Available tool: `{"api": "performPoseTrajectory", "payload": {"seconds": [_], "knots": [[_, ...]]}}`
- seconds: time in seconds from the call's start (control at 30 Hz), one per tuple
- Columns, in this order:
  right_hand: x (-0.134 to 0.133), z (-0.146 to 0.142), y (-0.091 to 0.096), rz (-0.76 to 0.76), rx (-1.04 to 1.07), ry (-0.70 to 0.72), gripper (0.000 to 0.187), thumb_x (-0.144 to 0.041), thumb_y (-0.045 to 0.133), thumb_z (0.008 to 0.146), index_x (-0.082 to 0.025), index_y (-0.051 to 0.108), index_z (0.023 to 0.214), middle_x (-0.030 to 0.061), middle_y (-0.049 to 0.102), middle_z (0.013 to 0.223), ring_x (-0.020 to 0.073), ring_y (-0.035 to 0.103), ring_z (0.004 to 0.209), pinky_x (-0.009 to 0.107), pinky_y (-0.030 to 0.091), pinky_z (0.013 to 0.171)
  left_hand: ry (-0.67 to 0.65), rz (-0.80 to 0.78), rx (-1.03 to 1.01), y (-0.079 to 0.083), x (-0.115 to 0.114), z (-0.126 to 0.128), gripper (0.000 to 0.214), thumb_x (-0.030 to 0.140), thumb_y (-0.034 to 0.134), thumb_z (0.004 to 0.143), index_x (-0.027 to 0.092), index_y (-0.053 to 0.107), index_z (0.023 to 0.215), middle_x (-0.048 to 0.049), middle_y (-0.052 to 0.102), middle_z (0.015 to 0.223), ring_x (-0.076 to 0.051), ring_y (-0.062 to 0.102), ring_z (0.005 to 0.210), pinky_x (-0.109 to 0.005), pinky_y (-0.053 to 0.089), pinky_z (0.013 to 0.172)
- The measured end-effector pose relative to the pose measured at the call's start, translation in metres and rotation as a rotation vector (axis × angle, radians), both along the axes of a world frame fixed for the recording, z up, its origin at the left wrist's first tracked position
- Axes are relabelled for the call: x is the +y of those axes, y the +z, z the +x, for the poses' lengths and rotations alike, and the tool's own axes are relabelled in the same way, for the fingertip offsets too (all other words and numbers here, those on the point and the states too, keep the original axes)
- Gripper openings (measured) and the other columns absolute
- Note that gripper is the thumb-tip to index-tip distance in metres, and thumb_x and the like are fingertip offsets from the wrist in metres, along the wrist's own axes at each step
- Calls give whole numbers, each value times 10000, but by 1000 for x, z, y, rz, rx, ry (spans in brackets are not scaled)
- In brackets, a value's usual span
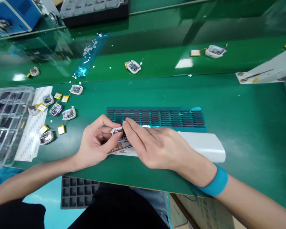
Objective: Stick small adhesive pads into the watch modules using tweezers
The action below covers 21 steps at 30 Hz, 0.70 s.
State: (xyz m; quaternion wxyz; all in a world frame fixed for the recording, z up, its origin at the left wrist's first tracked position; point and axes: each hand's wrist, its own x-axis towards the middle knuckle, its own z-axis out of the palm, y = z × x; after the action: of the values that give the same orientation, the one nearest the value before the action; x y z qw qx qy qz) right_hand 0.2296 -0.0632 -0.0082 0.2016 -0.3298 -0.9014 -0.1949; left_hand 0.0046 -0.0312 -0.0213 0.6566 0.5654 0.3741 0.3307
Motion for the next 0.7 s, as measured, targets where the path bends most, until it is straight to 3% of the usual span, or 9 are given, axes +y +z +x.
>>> {"api": "performPoseTrajectory", "payload": {"seconds": [0.07,0.17,0.27,0.33,0.43,0.6,0.7], "knots": [[-2,-3,4,32,-20,-28,483,-57,480,1038,-145,600,1497,120,794,1283,187,812,791,283,624,587,20,68,30,-1,-3,-1,271,376,759,992,210,545,986,26,722,607,-110,666,457,-170,480,460],[-4,-7,4,-5,22,-26,405,-46,454,1051,-92,630,1413,160,789,1285,166,794,746,280,590,564,71,160,58,-2,-5,-3,286,406,764,1000,209,562,955,30,703,590,-107,644,437,-178,448,433],[-5,-9,0,-178,240,-33,309,-30,483,1071,-87,644,1329,132,829,1184,144,807,832,244,563,578,103,242,76,-2,-4,-3,321,440,751,1008,212,554,897,36,678,578,-95,612,431,-184,434,426],[-3,-12,-2,-322,450,-47,222,-108,535,1107,-135,680,1272,45,841,967,105,744,667,224,506,514,93,302,84,-1,-2,-3,333,447,736,1014,214,544,873,39,658,571,-84,581,427,-187,422,426],[3,-15,-2,-524,660,-25,165,-266,593,1126,-176,727,1160,-41,723,708,78,563,478,230,398,433,49,376,97,0,0,-3,273,382,712,1023,214,542,890,57,621,554,-61,519,410,-172,374,418],[8,-16,0,-798,820,-14,172,-326,665,1085,-208,745,989,-84,541,566,81,415,449,236,312,409,-11,521,143,4,1,-4,143,223,711,1005,200,572,1026,50,715,653,-45,543,429,-152,358,419],[8,-15,-1,-904,883,-61,180,-360,681,1071,-237,775,980,-78,571,572,84,395,449,236,313,401,-44,557,197,7,2,-5,164,251,737,1014,191,610,1100,27,782,742,-58,601,467,-170,405,439]]}}
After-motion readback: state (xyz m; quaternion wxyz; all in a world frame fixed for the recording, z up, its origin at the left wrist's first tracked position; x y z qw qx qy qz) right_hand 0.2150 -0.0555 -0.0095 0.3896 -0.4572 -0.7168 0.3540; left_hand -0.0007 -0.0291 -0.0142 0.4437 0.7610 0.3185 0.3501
